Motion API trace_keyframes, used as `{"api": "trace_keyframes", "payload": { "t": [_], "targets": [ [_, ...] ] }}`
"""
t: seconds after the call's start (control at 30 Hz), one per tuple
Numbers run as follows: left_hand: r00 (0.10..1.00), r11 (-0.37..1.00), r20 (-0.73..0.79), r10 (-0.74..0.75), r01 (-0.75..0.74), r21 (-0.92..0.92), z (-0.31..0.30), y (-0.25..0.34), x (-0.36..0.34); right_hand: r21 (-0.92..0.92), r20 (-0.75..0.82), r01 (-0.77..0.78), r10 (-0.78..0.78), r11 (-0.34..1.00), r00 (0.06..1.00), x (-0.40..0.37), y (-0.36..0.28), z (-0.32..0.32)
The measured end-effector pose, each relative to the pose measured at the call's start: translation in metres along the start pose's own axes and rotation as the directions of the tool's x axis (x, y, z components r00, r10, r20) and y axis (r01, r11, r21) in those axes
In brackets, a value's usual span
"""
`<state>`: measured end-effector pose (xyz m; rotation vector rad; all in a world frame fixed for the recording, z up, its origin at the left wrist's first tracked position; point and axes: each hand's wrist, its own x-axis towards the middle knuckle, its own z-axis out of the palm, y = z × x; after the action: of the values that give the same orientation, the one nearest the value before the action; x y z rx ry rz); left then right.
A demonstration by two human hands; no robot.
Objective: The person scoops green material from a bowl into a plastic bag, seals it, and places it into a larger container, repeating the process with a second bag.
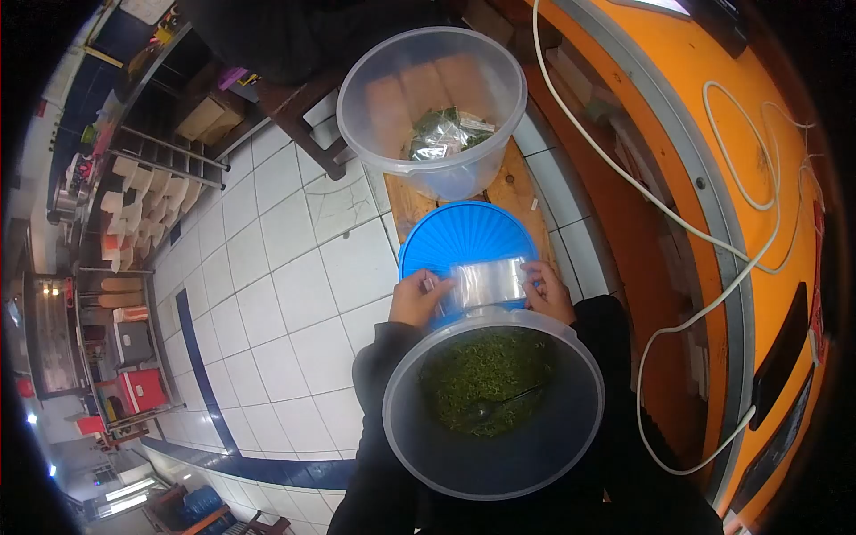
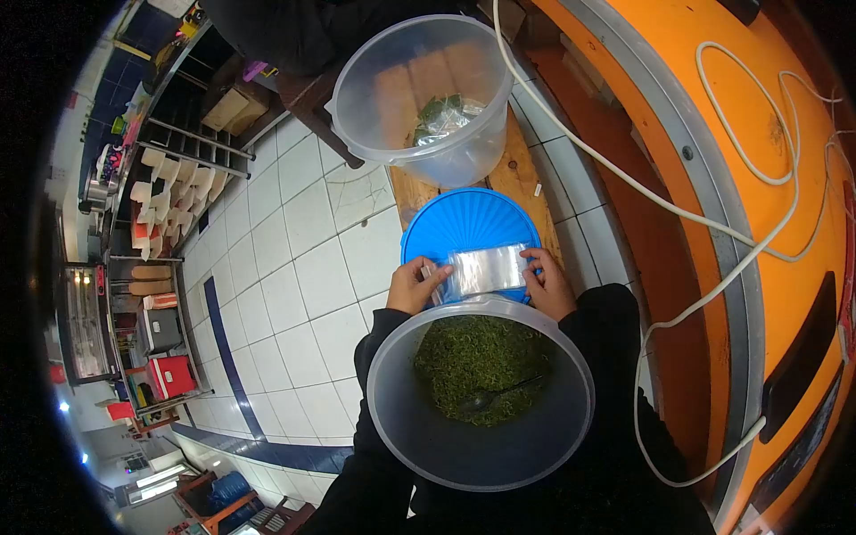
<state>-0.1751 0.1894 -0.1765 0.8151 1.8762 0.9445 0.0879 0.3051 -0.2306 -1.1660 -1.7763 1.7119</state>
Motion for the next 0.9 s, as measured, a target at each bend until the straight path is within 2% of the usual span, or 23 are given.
{"api": "trace_keyframes", "payload": {
  "t": [0.07, 0.13, 0.27, 0.33, 0.47, 0.5, 0.57, 0.6, 0.63, 0.7, 0.73, 0.87, 0.9],
  "targets": [
    [0.999, 0.997, 0.015, -0.039, 0.04, -0.066, -0.003, -0.005, 0.001, -0.001, -0.003, -0.006, 0.006, 1.0, 1.0, 0.0, 0.002, 0.0],
    [0.997, 0.973, 0.061, -0.043, 0.056, -0.223, -0.005, -0.015, 0.003, -0.005, -0.006, 0.004, -0.004, 1.0, 1.0, -0.001, -0.002, 0.0],
    [0.997, 0.961, 0.076, -0.027, 0.047, -0.273, -0.018, -0.031, 0.007, 0.009, -0.018, -0.016, 0.016, 1.0, 1.0, -0.001, -0.007, 0.0],
    [1.0, 0.924, 0.031, -0.001, 0.013, -0.383, -0.027, -0.038, 0.006, 0.034, 0.019, -0.027, 0.026, 0.999, 0.999, 0.0, -0.001, -0.001],
    [0.999, 0.885, -0.032, -0.023, 0.005, -0.466, -0.048, -0.043, -0.005, 0.059, 0.019, -0.013, 0.012, 0.998, 1.0, -0.005, -0.005, -0.005],
    [0.999, 0.886, -0.039, -0.018, -0.002, -0.463, -0.053, -0.043, -0.012, 0.059, -0.03, 0.037, -0.035, 0.998, 0.999, -0.009, -0.008, -0.008],
    [0.974, 0.849, -0.225, 0.002, -0.12, -0.515, -0.06, -0.041, -0.03, 0.055, -0.085, 0.099, -0.094, 0.994, 0.992, -0.021, -0.017, -0.018],
    [0.959, 0.841, -0.279, 0.053, -0.193, -0.505, -0.068, -0.051, -0.041, -0.04, -0.12, 0.071, -0.076, 0.997, 0.99, -0.032, -0.028, -0.027],
    [0.944, 0.893, -0.327, 0.032, -0.174, -0.415, -0.077, -0.044, -0.058, -0.135, -0.158, 0.039, -0.061, 0.99, 0.986, -0.045, -0.038, -0.036],
    [0.899, 0.852, -0.437, 0.028, -0.25, -0.46, -0.084, -0.039, -0.094, -0.177, -0.198, 0.018, -0.054, 0.984, 0.979, -0.08, -0.049, -0.05],
    [0.895, 0.848, -0.445, 0.041, -0.267, -0.458, -0.084, -0.035, -0.115, -0.211, -0.227, -0.015, -0.034, 0.977, 0.973, -0.1, -0.051, -0.052],
    [0.839, 0.759, -0.54, -0.061, -0.312, -0.571, -0.076, -0.011, -0.203, -0.379, -0.371, -0.046, -0.106, 0.924, 0.923, -0.196, -0.067, -0.044],
    [0.833, 0.737, -0.546, -0.091, -0.312, -0.599, -0.073, -0.01, -0.223, -0.487, -0.382, -0.025, -0.188, 0.873, 0.905, -0.218, -0.07, -0.041]
  ]
}}
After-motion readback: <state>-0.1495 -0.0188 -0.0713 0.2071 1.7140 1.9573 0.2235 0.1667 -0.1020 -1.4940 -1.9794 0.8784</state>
